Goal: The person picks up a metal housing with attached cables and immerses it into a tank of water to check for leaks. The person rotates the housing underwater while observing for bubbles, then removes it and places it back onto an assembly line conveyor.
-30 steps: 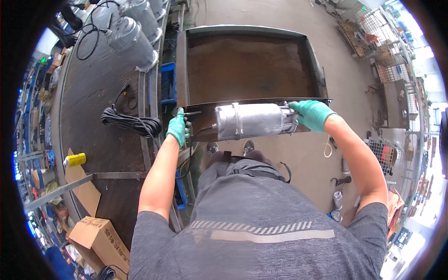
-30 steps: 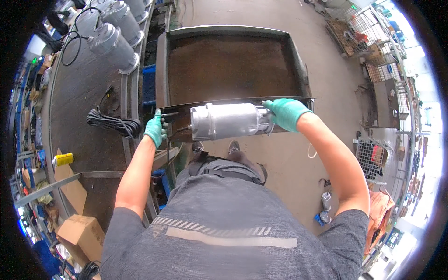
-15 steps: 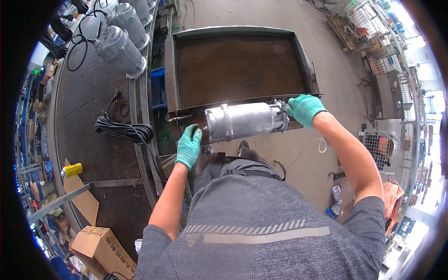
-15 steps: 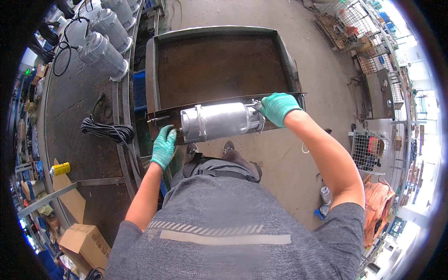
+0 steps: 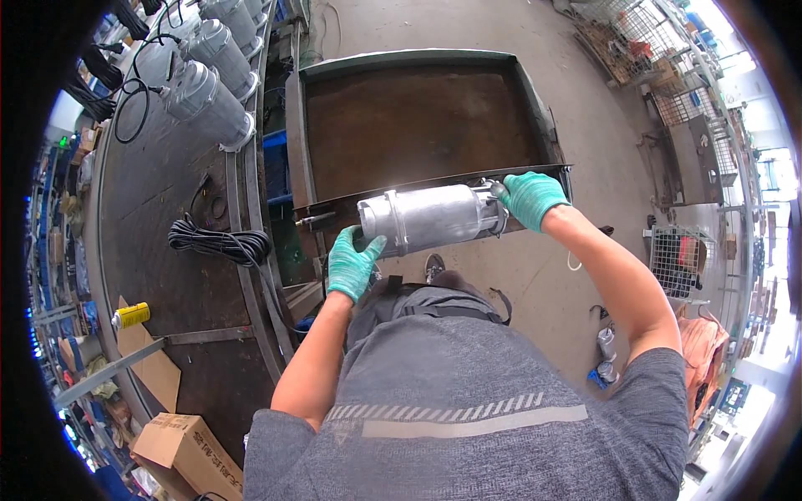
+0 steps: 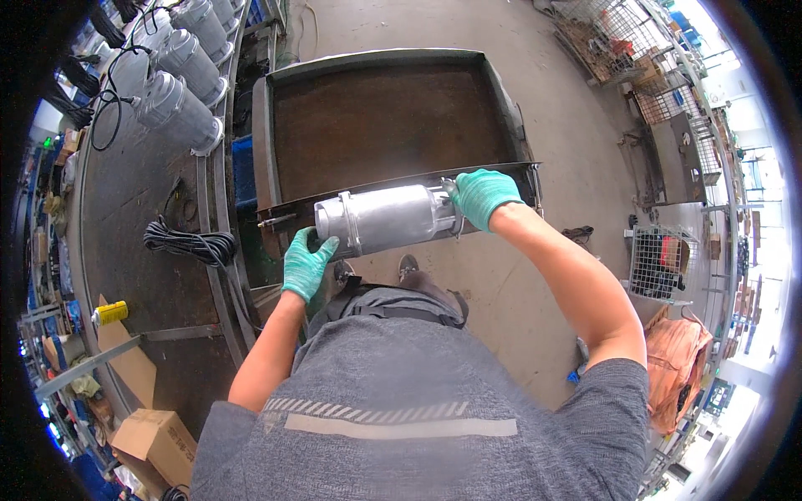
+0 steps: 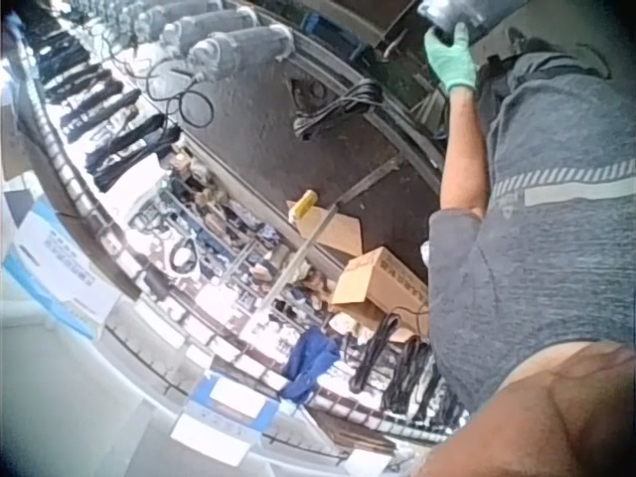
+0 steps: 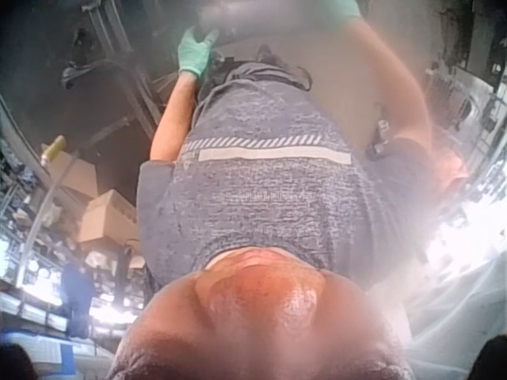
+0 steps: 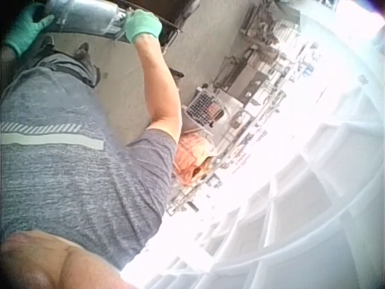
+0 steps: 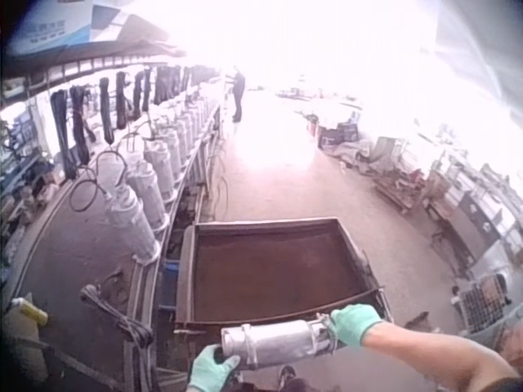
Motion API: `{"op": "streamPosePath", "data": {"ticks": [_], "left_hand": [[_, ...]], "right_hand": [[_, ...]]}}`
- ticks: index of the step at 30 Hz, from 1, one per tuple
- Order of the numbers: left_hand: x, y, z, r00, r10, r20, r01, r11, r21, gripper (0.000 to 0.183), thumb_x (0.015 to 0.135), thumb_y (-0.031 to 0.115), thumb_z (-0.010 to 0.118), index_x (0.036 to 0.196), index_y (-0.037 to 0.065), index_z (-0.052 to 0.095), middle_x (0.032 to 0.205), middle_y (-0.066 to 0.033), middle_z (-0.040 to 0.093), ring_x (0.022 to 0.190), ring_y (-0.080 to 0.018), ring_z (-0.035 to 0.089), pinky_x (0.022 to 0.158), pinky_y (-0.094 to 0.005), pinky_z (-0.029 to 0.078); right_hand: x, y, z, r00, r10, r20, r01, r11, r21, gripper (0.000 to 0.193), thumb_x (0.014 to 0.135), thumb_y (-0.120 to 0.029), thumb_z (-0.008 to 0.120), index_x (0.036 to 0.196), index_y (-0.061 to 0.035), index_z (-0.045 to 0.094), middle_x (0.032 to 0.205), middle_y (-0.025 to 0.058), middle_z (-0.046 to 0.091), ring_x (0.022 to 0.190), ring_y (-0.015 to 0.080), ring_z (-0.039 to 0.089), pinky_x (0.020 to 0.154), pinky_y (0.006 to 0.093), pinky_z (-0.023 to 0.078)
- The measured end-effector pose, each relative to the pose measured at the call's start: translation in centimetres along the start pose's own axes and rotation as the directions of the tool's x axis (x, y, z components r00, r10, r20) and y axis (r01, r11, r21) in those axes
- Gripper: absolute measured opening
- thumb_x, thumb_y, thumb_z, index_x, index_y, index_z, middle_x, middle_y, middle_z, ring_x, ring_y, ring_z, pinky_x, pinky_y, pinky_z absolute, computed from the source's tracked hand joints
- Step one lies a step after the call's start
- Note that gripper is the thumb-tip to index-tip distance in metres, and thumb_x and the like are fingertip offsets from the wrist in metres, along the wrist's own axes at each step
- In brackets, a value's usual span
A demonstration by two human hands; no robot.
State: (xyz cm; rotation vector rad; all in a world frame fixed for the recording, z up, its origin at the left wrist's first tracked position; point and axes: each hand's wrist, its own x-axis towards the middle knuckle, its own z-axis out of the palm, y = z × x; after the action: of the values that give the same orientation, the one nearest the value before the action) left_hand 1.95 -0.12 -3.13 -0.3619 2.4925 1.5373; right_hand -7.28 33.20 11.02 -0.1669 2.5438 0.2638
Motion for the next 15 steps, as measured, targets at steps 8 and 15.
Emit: {"op": "streamPosePath", "data": {"ticks": [8, 15], "left_hand": [[-0.1, 0.6, -0.2, 0.996, -0.088, 0.031, 0.086, 0.994, 0.063, 0.059, 0.085, 0.036, 0.086, 0.126, -0.003, 0.068, 0.115, -0.0203, 0.075, 0.102, -0.0287, 0.073, 0.092, -0.039, 0.056], [-0.4, 0.6, -0.3, 0.995, -0.081, 0.066, 0.077, 0.996, 0.054, 0.059, 0.089, 0.037, 0.083, 0.13, -0.003, 0.067, 0.115, -0.0186, 0.076, 0.1, -0.0266, 0.072, 0.091, -0.0375, 0.056]], "right_hand": [[0.8, 2.5, 2.6, 0.897, -0.324, -0.302, 0.363, 0.929, 0.08, 0.021, 0.096, -0.017, 0.063, 0.112, -0.0023, 0.064, 0.1, 0.0237, 0.072, 0.094, 0.0417, 0.071, 0.081, 0.0489, 0.057], [0.9, 1.2, 0.9, 0.985, -0.143, -0.101, 0.149, 0.988, 0.051, 0.021, 0.097, -0.02, 0.065, 0.107, -0.0016, 0.065, 0.095, 0.0222, 0.073, 0.085, 0.0419, 0.071, 0.076, 0.0503, 0.057]]}}
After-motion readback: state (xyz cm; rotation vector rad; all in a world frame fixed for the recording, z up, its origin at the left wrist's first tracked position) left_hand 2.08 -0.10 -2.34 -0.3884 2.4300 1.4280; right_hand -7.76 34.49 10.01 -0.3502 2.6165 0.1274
